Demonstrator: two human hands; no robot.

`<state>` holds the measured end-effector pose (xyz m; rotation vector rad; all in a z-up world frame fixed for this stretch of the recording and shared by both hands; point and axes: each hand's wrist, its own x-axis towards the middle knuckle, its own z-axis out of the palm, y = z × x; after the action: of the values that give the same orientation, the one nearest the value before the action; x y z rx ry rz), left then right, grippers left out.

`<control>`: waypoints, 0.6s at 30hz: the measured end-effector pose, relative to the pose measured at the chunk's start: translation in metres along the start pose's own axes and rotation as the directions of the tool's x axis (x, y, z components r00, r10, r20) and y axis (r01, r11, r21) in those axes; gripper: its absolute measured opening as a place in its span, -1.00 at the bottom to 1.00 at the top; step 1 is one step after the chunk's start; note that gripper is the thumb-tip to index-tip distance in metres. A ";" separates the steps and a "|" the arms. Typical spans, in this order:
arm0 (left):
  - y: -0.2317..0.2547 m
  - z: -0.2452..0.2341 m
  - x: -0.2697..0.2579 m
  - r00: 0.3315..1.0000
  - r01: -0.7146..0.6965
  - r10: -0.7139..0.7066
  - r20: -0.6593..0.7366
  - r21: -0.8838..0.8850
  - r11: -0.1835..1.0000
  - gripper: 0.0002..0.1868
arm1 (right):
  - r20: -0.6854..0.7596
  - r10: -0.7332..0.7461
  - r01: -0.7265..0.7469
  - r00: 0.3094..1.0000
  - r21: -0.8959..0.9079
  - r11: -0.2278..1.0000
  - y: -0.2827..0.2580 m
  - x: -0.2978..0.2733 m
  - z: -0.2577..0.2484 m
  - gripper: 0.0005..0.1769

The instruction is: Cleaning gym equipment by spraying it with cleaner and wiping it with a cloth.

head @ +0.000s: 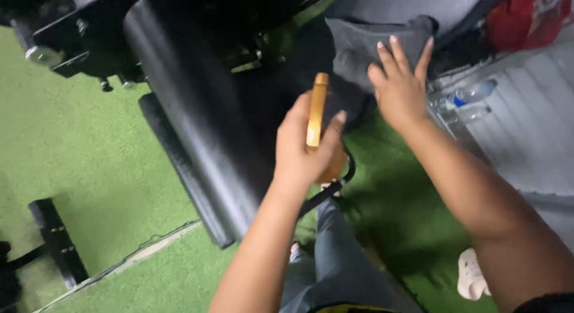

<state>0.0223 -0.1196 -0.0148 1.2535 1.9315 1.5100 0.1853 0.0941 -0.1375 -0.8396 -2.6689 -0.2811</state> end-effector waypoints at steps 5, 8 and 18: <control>0.028 -0.051 -0.083 0.996 0.009 0.034 0.085 -0.459 0.889 -0.56 | -0.041 0.044 -0.037 0.998 0.168 0.985 -0.017 -0.038 0.023 -0.69; 0.047 -0.099 -0.111 0.994 0.049 0.010 0.106 -0.540 0.840 -0.54 | 0.107 0.182 -0.203 0.978 0.237 0.950 -0.029 -0.066 0.038 -0.54; 0.006 -0.191 -0.180 0.981 0.077 -0.133 -0.143 -0.344 0.936 -0.49 | 0.314 0.388 -0.408 0.867 0.893 0.191 -0.082 -0.098 0.117 -0.46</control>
<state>-0.0229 -0.3761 0.0183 0.8879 1.7061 1.8400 0.1835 0.0099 -0.2891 -0.9856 -1.8580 1.3526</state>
